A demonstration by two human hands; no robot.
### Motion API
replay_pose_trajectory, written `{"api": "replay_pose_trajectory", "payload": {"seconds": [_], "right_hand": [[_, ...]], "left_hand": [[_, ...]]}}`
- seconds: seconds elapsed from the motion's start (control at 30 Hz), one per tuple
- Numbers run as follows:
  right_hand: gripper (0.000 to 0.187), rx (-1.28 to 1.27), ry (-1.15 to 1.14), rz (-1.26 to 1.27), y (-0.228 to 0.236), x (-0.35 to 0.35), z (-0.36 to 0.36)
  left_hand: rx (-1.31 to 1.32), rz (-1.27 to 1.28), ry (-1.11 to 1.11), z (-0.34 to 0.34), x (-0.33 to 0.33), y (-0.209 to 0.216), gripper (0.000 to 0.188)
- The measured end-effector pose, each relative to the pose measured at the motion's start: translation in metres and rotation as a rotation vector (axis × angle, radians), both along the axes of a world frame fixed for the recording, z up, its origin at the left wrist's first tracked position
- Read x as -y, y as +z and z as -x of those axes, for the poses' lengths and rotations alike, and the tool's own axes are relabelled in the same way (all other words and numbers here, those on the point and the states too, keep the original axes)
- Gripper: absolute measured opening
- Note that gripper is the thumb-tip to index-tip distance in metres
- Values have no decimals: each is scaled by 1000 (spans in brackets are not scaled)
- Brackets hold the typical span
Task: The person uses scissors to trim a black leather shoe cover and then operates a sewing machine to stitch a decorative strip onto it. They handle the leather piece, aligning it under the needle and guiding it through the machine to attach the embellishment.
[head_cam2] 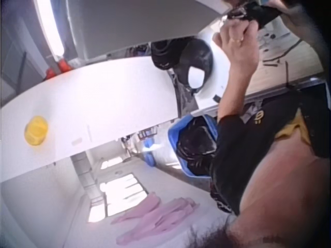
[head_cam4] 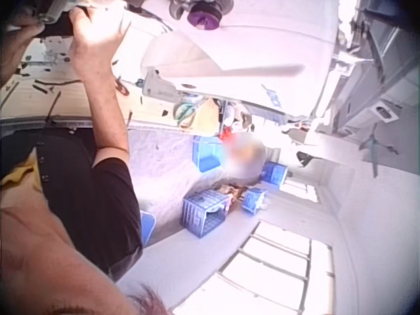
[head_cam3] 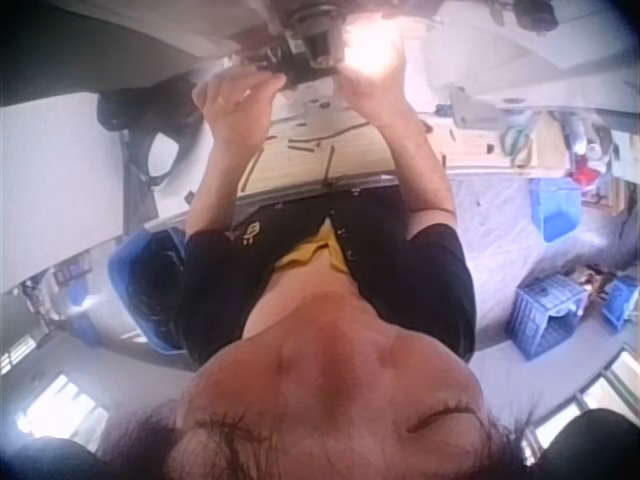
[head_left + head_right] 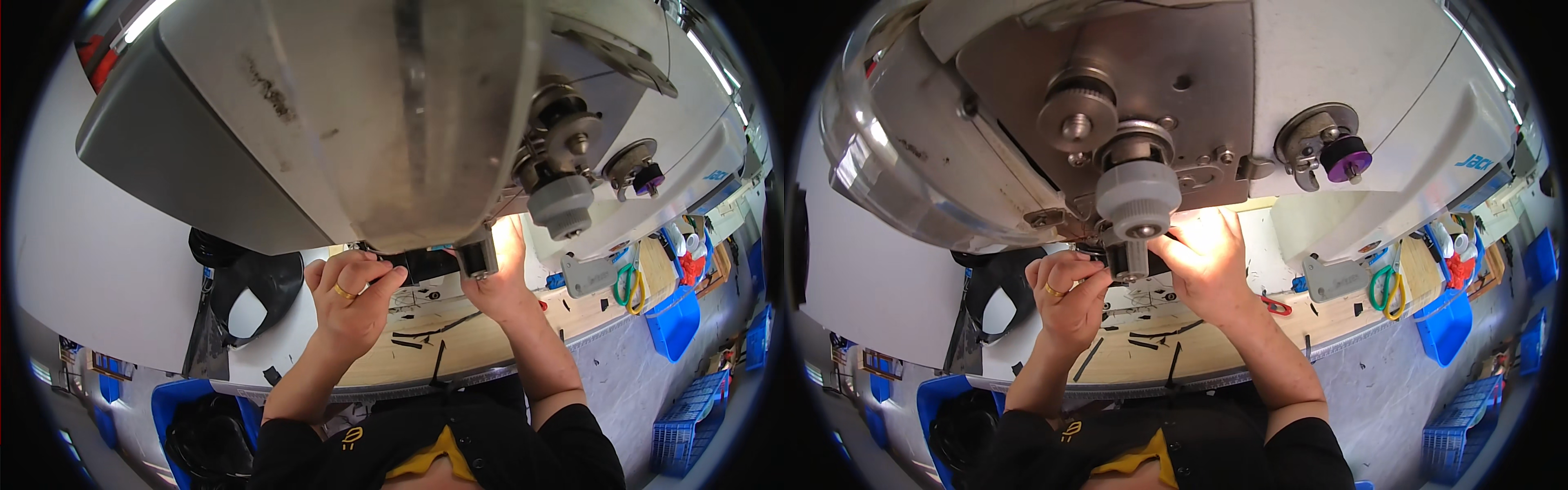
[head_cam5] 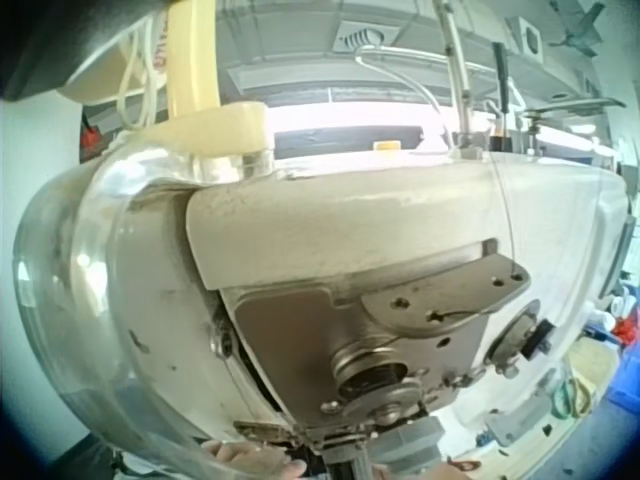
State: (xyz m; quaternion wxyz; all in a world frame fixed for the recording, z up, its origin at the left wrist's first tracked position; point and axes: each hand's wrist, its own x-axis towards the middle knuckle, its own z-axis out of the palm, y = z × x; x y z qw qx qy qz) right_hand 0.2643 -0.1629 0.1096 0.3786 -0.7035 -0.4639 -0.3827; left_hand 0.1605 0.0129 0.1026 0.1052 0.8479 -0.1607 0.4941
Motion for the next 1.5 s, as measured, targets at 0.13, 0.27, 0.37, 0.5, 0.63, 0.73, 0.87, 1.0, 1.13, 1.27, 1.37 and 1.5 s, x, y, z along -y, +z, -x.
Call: {"api": "replay_pose_trajectory", "payload": {"seconds": [0.13, 0.27, 0.37, 0.5, 0.63, 0.73, 0.87, 1.0, 1.13, 1.27, 1.37, 1.5], "right_hand": [[27, 18, -8, 12, -1, 1, 0], [29, 19, -9, 11, 0, 1, -1], [31, 1, -11, -7, 4, 0, 0], [35, -22, -14, 18, 4, -1, 0], [40, -12, -3, 1, 3, 0, -3], [41, -55, 34, -28, 4, -1, -3], [26, -76, 22, 40, -4, 3, -7], [19, -85, 18, 15, -15, -1, -16], [21, -323, 35, -181, -30, -5, -26], [13, -278, 29, -98, -33, -2, -29], [10, -441, 95, -133, -28, -5, -21], [10, -134, 8, 95, -36, 8, -29]], "left_hand": [[0, 5, -2, 0, 0, 1, 31], [-10, 5, -5, 0, -1, 0, 32], [0, 3, 5, -2, -1, 1, 32], [39, -10, 26, -9, -7, -3, 31], [49, -15, 21, -8, -4, 0, 25], [93, -2, -3, -14, -8, -3, 25], [116, 17, -28, -18, -13, -10, 25], [137, 34, -12, -26, -21, -13, 18], [-5, 274, -114, -45, -38, -37, 13], [32, 144, -92, -59, -44, -39, 11], [7, 21, -85, -65, -54, -37, 13], [20, -94, 11, -81, -51, -19, 20]]}}
